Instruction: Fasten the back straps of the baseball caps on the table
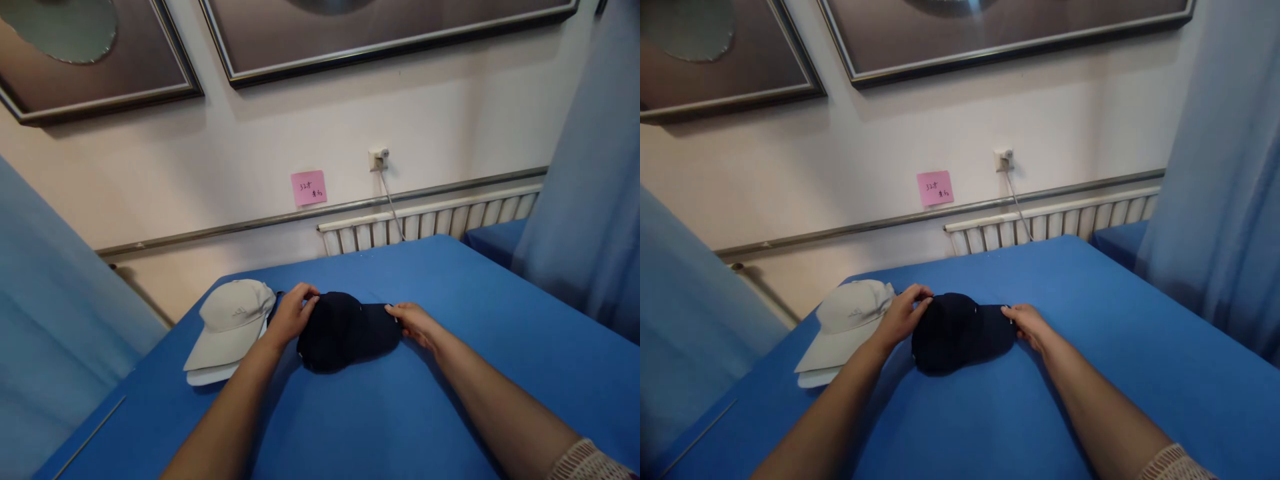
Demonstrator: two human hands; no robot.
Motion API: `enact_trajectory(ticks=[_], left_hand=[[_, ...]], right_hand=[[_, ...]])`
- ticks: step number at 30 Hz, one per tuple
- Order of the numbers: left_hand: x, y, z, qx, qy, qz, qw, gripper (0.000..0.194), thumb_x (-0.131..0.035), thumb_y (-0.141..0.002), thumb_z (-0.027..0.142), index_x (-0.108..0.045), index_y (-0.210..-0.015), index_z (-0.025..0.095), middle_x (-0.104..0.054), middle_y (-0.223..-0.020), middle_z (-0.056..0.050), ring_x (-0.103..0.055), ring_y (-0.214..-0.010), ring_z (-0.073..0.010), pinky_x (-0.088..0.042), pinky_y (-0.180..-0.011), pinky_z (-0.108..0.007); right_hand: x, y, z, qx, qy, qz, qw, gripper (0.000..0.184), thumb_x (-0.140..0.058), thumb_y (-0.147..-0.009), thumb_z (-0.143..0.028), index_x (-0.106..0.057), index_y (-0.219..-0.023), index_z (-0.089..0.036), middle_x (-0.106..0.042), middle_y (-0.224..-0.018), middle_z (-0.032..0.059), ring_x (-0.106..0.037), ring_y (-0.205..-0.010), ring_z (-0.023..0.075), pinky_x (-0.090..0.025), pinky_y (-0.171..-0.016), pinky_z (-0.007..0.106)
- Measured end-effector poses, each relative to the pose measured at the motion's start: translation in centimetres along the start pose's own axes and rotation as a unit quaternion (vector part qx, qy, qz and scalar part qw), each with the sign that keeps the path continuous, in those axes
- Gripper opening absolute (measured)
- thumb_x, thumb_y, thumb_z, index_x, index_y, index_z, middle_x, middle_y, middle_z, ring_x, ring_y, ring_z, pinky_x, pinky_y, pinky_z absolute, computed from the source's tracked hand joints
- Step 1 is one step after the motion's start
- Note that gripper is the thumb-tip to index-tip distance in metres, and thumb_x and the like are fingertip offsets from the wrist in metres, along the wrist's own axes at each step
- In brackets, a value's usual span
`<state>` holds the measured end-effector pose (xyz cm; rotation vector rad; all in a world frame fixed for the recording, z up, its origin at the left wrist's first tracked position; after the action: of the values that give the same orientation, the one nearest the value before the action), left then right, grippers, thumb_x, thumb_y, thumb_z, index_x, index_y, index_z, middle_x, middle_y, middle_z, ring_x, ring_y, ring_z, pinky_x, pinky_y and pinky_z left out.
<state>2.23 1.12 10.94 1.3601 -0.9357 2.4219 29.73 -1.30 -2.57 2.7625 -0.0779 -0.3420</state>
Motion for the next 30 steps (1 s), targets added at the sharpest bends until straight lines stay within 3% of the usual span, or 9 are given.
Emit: enact_trajectory(ticks=[3,6,8,11,14,20,24,27,30], left_hand=[[-0.3,1.9,-1.0,0.043,0.040,0.105,0.993,0.017,-0.052,-0.087,0.030,-0.060,-0.096,0.018,-0.064,-0.093,-0.005,-0.062,-0.087,-0.0183,-0.049,-0.084,-0.034],[-0.5,4.6,-2.5,0.129,0.083,0.252,0.955,0.022,-0.055,-0.084,0.034,-0.062,-0.098,0.018,-0.066,-0.095,-0.006,-0.063,-0.090,-0.0199,-0.050,-0.086,-0.035],[-1.2,6.0,-3.5,0.189,0.117,0.279,0.934,0.024,-0.056,-0.082,0.036,-0.062,-0.097,0.017,-0.067,-0.093,-0.007,-0.064,-0.088,-0.0209,-0.051,-0.083,-0.036],[-2.8,7.0,-4.2,0.232,0.151,0.235,0.932,0.026,-0.058,-0.079,0.038,-0.064,-0.093,0.017,-0.068,-0.092,-0.007,-0.065,-0.087,-0.0224,-0.051,-0.083,-0.036],[-5.0,7.0,-3.9,0.232,0.169,0.160,0.944,0.024,-0.056,-0.078,0.038,-0.064,-0.089,0.018,-0.069,-0.089,-0.006,-0.065,-0.085,-0.0226,-0.051,-0.082,-0.036],[-8.2,6.8,-3.0,0.174,0.165,-0.032,0.970,0.023,-0.049,-0.082,0.035,-0.065,-0.087,0.019,-0.068,-0.083,-0.003,-0.063,-0.077,-0.0195,-0.049,-0.075,-0.032],[-8.3,6.8,-3.2,0.180,0.155,-0.065,0.969,0.023,-0.047,-0.084,0.035,-0.063,-0.089,0.019,-0.067,-0.085,-0.003,-0.061,-0.079,-0.0192,-0.047,-0.075,-0.031],[-8.1,6.7,-3.3,0.187,0.149,-0.081,0.967,0.025,-0.046,-0.085,0.037,-0.063,-0.089,0.019,-0.066,-0.083,-0.003,-0.059,-0.077,-0.0188,-0.046,-0.075,-0.030],[-8.0,6.4,-3.3,0.199,0.145,-0.093,0.965,0.027,-0.045,-0.085,0.039,-0.063,-0.087,0.019,-0.064,-0.080,-0.003,-0.058,-0.075,-0.0185,-0.046,-0.073,-0.029]], right_hand=[[0.2,-0.5,0.4,-0.026,-0.033,-0.013,0.999,0.014,-0.066,-0.078,-0.020,-0.057,-0.069,-0.017,-0.054,-0.055,-0.0027,-0.047,-0.043,0.0080,-0.030,-0.039,0.018],[0.3,-0.8,0.7,-0.040,-0.074,-0.015,0.996,0.012,-0.064,-0.079,-0.013,-0.056,-0.071,-0.017,-0.057,-0.057,-0.0017,-0.052,-0.045,0.0083,-0.034,-0.040,0.017],[0.5,-0.9,0.7,-0.032,-0.101,-0.008,0.994,0.012,-0.065,-0.079,-0.012,-0.057,-0.071,-0.017,-0.058,-0.058,-0.0014,-0.054,-0.046,0.0081,-0.036,-0.040,0.016],[1.2,-1.1,0.2,0.006,-0.141,0.022,0.990,0.012,-0.065,-0.080,-0.014,-0.058,-0.072,-0.017,-0.059,-0.058,-0.0016,-0.055,-0.046,0.0080,-0.038,-0.039,0.015],[3.1,-1.9,-0.9,0.060,-0.184,0.076,0.978,0.014,-0.064,-0.083,-0.016,-0.057,-0.072,-0.018,-0.056,-0.056,-0.0037,-0.053,-0.044,0.0070,-0.040,-0.039,0.014],[10.0,-5.4,-5.0,0.144,-0.269,0.222,0.926,0.015,-0.063,-0.086,-0.017,-0.052,-0.076,-0.020,-0.054,-0.059,-0.0071,-0.052,-0.048,0.0054,-0.046,-0.046,0.013],[14.9,-7.7,-7.0,0.152,-0.303,0.298,0.892,0.002,-0.057,-0.092,-0.020,-0.058,-0.092,-0.019,-0.062,-0.079,-0.0024,-0.059,-0.063,0.0074,-0.052,-0.058,0.018],[17.7,-8.9,-7.1,0.137,-0.321,0.337,0.874,0.027,-0.058,-0.093,-0.030,-0.057,-0.117,-0.017,-0.061,-0.114,0.0071,-0.063,-0.094,0.0186,-0.055,-0.079,0.036],[19.4,-9.8,-6.5,0.117,-0.333,0.364,0.862,0.035,-0.058,-0.092,-0.033,-0.055,-0.123,-0.017,-0.057,-0.123,0.0093,-0.060,-0.104,0.0228,-0.053,-0.086,0.043]])
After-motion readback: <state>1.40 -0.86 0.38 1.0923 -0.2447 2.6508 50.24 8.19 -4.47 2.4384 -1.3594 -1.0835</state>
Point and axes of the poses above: each hand's wrist, its own y-axis away from the middle knuckle, its own x-axis out of the back of the hand, z = x × y, the point moved 2 cm from there along -y, towards the middle knuckle
